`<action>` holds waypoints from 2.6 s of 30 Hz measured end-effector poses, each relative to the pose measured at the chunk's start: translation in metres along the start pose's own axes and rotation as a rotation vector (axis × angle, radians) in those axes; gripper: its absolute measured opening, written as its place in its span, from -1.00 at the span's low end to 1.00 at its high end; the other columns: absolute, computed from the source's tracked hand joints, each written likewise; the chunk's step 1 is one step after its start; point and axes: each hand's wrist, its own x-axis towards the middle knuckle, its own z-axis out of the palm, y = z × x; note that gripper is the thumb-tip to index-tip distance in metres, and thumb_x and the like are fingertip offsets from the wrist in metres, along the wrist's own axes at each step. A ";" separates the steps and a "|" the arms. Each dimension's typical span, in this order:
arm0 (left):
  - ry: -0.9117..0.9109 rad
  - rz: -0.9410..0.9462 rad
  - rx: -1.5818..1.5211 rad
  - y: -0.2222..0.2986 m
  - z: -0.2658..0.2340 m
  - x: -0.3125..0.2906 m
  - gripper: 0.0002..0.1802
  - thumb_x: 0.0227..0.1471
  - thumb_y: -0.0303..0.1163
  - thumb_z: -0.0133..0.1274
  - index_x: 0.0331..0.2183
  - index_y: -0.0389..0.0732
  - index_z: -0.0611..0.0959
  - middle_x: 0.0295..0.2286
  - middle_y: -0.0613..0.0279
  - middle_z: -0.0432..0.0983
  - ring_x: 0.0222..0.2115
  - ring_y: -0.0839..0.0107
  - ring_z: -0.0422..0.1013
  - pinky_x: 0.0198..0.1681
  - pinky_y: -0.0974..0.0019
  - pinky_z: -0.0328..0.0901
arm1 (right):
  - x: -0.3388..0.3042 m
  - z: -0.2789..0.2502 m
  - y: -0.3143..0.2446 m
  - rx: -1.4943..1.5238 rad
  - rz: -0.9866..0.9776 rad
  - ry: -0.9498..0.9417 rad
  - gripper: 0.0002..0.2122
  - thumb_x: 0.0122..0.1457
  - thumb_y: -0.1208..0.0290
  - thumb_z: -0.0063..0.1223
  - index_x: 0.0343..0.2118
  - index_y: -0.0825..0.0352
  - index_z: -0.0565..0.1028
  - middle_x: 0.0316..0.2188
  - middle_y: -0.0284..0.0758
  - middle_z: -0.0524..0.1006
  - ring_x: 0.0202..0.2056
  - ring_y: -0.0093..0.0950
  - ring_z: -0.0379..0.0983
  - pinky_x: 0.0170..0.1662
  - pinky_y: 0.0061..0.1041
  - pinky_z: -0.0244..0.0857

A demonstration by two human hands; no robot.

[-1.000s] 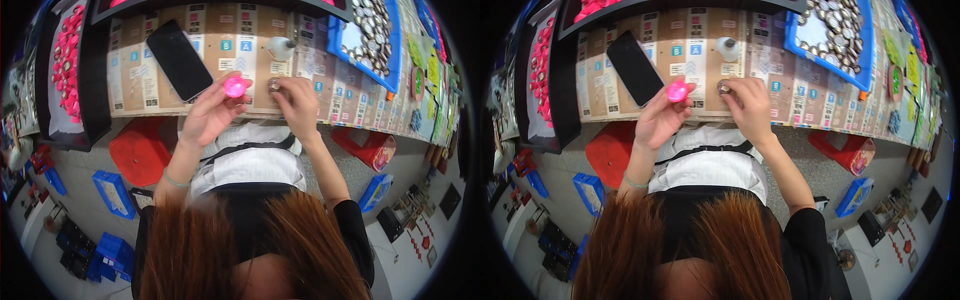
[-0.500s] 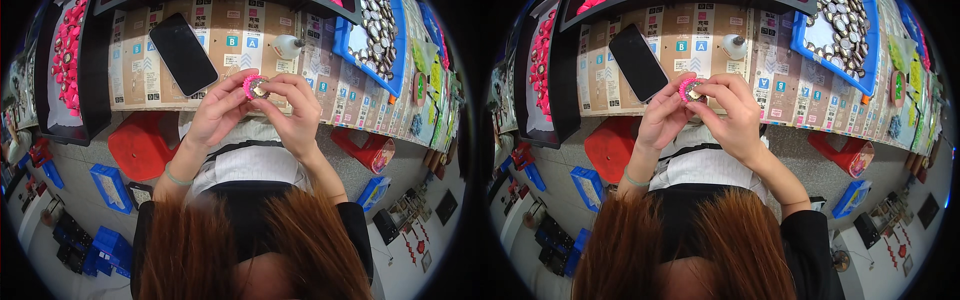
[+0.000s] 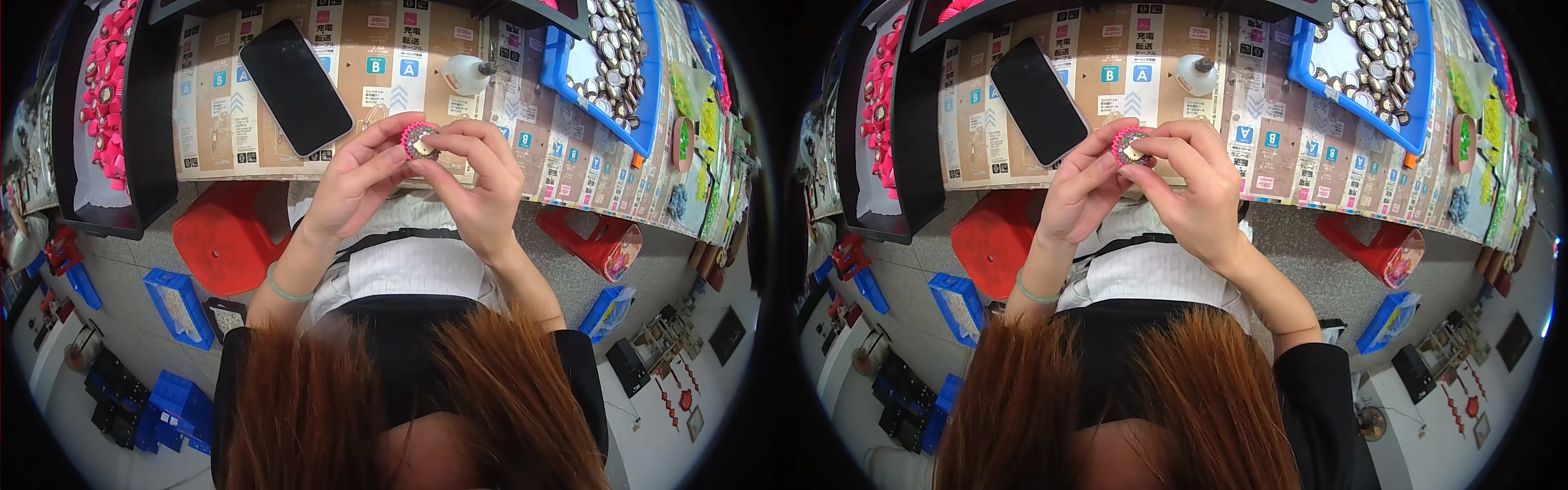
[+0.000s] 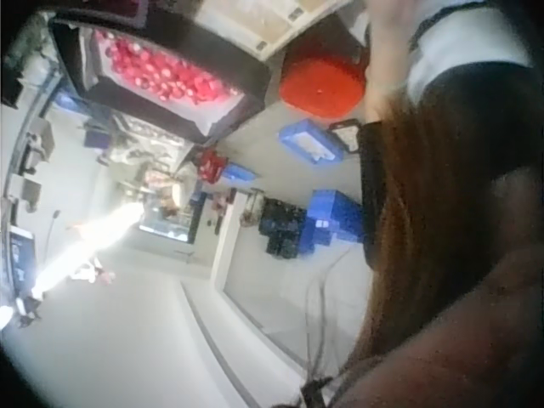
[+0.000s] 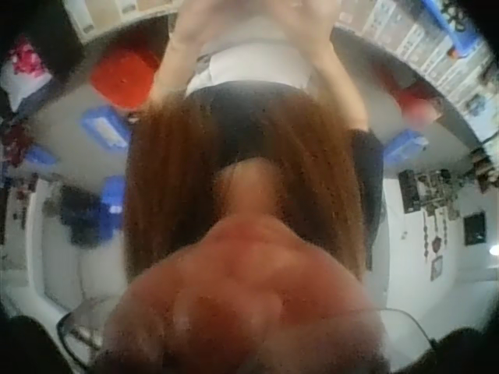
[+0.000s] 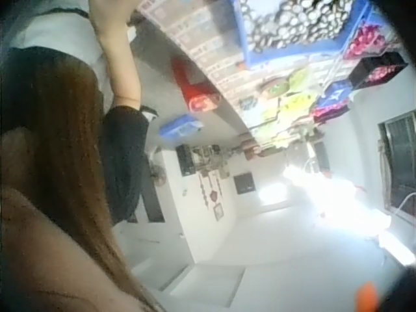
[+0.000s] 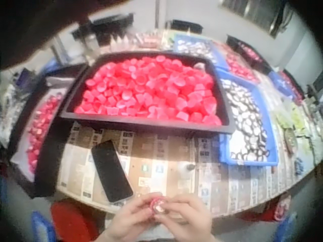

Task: The person repeatedly picks a pink plastic cap, applies glue from a squeeze bottle, places a small metallic disc into the cap, and sets the assembled unit into a tray. The process is repeated continuously throughout the clip.

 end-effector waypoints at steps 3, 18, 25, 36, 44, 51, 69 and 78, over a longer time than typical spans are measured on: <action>0.003 -0.003 0.002 0.001 0.000 0.000 -0.59 0.03 -0.47 -0.18 -0.04 -0.30 0.25 -0.19 0.13 0.31 -0.16 0.37 0.28 -0.09 0.34 0.17 | 0.000 -0.001 -0.001 -0.010 -0.011 -0.008 -0.80 -0.26 0.60 0.18 -0.47 0.37 0.48 -0.45 -0.29 0.40 -0.41 -0.45 0.36 -0.39 -0.57 0.26; 0.045 -0.030 0.019 0.006 0.010 -0.001 -0.61 0.04 -0.44 -0.18 -0.06 -0.31 0.29 -0.21 0.22 0.33 -0.21 0.53 0.28 -0.12 0.39 0.22 | -0.001 0.004 0.008 -0.054 -0.114 -0.059 -0.68 -0.31 0.61 0.15 -0.36 0.34 0.48 -0.36 -0.26 0.39 -0.31 -0.35 0.31 -0.26 -0.43 0.21; 0.162 0.038 0.354 -0.005 0.023 0.003 -0.64 -0.02 -0.56 -0.13 -0.11 -0.34 0.33 -0.27 0.19 0.36 -0.28 0.49 0.34 -0.20 0.45 0.28 | -0.009 0.018 0.022 -0.106 -0.221 0.073 -0.42 -0.33 0.74 0.03 -0.09 0.43 0.24 -0.37 -0.21 0.37 -0.36 -0.31 0.30 -0.29 -0.41 0.21; 0.150 -0.064 0.232 -0.005 0.014 0.009 -0.66 -0.02 -0.50 -0.13 -0.14 -0.38 0.36 -0.30 0.09 0.41 -0.41 0.50 0.38 -0.29 0.46 0.30 | -0.013 0.020 0.019 -0.060 -0.082 0.080 -0.40 -0.30 0.75 0.01 -0.04 0.43 0.19 -0.44 -0.22 0.36 -0.42 -0.35 0.28 -0.38 -0.48 0.21; 0.211 0.155 0.453 0.014 0.017 0.001 -0.71 -0.01 -0.52 -0.13 -0.18 -0.38 0.40 -0.25 0.15 0.37 -0.30 0.49 0.35 -0.24 0.45 0.28 | -0.006 0.017 0.006 -0.052 -0.192 0.002 -0.40 -0.27 0.65 0.10 -0.04 0.41 0.19 -0.31 -0.16 0.31 -0.33 -0.29 0.26 -0.29 -0.41 0.20; 1.225 0.940 1.905 0.230 -0.064 -0.031 -0.71 -0.03 -0.41 -0.11 -0.20 -0.26 0.46 -0.25 0.08 0.36 -0.23 0.27 0.30 -0.17 0.31 0.16 | -0.013 -0.009 0.035 -0.039 -0.135 0.294 -0.40 -0.21 0.56 0.15 -0.04 0.41 0.16 -0.15 -0.11 0.21 -0.14 -0.27 0.21 -0.15 -0.40 0.18; 0.139 0.670 1.665 0.194 -0.005 0.186 -0.75 -0.16 -0.52 -0.13 -0.33 -0.29 0.50 -0.42 0.15 0.46 -0.44 0.35 0.40 -0.36 0.40 0.27 | 0.020 -0.002 0.071 0.255 0.223 0.221 -0.68 -0.10 0.55 0.03 -0.21 0.40 0.36 -0.20 -0.26 0.38 -0.13 -0.36 0.30 -0.14 -0.45 0.19; 0.042 0.115 0.371 0.095 0.032 0.054 -0.64 -0.04 -0.54 -0.18 -0.12 -0.35 0.34 -0.27 0.16 0.37 -0.45 0.55 0.33 -0.41 0.53 0.25 | 0.009 -0.029 0.027 0.801 0.483 0.122 -0.63 0.00 0.53 -0.02 -0.11 0.45 0.22 -0.29 -0.22 0.39 -0.32 -0.49 0.41 -0.31 -0.62 0.32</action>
